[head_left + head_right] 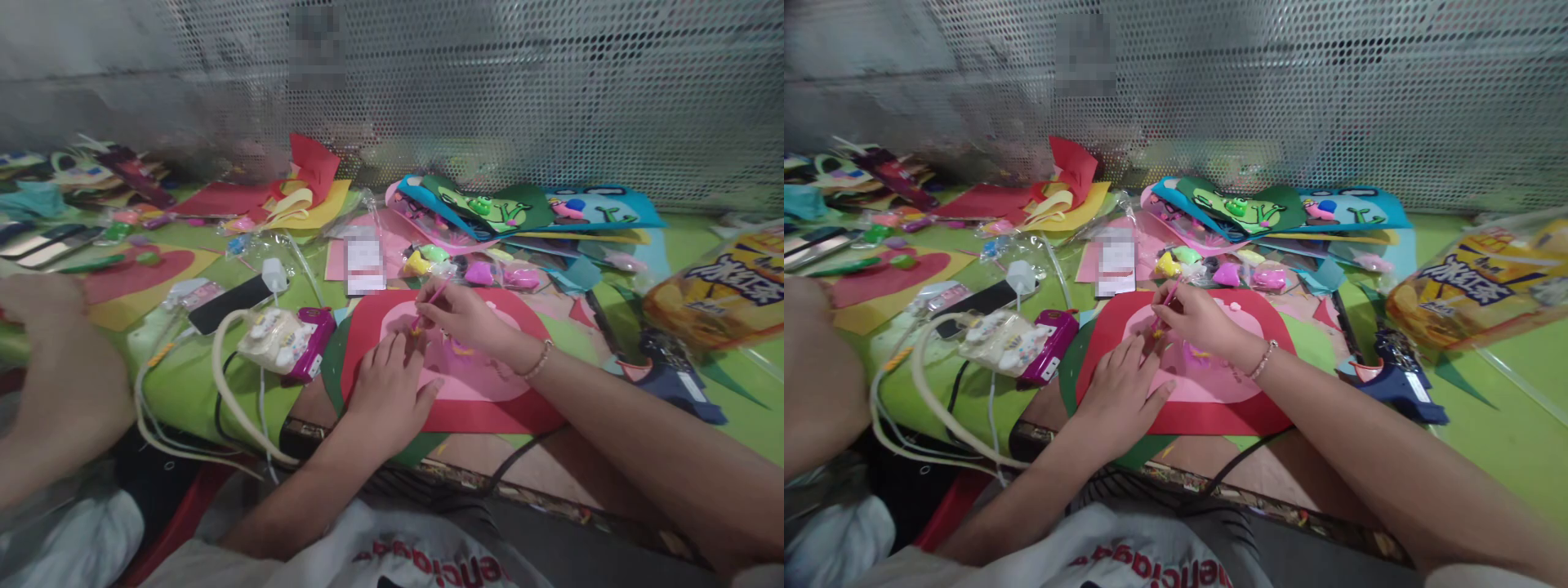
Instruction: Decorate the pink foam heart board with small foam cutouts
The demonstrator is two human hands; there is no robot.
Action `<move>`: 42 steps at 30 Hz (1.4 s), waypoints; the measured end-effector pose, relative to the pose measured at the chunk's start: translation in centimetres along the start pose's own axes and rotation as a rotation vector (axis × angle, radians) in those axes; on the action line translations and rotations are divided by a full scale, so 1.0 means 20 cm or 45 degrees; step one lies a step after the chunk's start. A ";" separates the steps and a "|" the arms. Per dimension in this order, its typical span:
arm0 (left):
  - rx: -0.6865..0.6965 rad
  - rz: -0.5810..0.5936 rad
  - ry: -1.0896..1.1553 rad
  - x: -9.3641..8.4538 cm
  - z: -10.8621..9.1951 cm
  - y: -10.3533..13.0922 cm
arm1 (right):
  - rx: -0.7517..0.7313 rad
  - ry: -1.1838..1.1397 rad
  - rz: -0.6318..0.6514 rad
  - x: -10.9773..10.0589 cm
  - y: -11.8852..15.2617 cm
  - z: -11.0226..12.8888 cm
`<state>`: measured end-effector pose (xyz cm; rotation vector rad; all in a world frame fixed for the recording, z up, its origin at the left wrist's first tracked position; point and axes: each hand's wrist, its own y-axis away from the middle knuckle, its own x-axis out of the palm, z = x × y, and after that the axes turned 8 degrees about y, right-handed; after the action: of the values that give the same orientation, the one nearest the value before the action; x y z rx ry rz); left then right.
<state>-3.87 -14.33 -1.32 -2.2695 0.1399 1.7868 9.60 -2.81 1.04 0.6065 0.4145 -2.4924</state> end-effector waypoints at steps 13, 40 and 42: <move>-0.004 -0.010 -0.007 0.00 0.00 0.00 | -0.082 0.138 0.039 0.00 0.01 0.01; 0.009 -0.015 -0.017 0.00 0.00 0.00 | -0.160 0.079 0.136 -0.01 -0.01 -0.04; 0.006 -0.010 -0.019 0.00 0.00 0.00 | -0.149 0.061 0.136 -0.01 -0.01 -0.05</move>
<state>-3.85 -14.35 -1.26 -2.2496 0.1314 1.7975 9.92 -2.22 0.36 0.6257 0.5280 -2.3384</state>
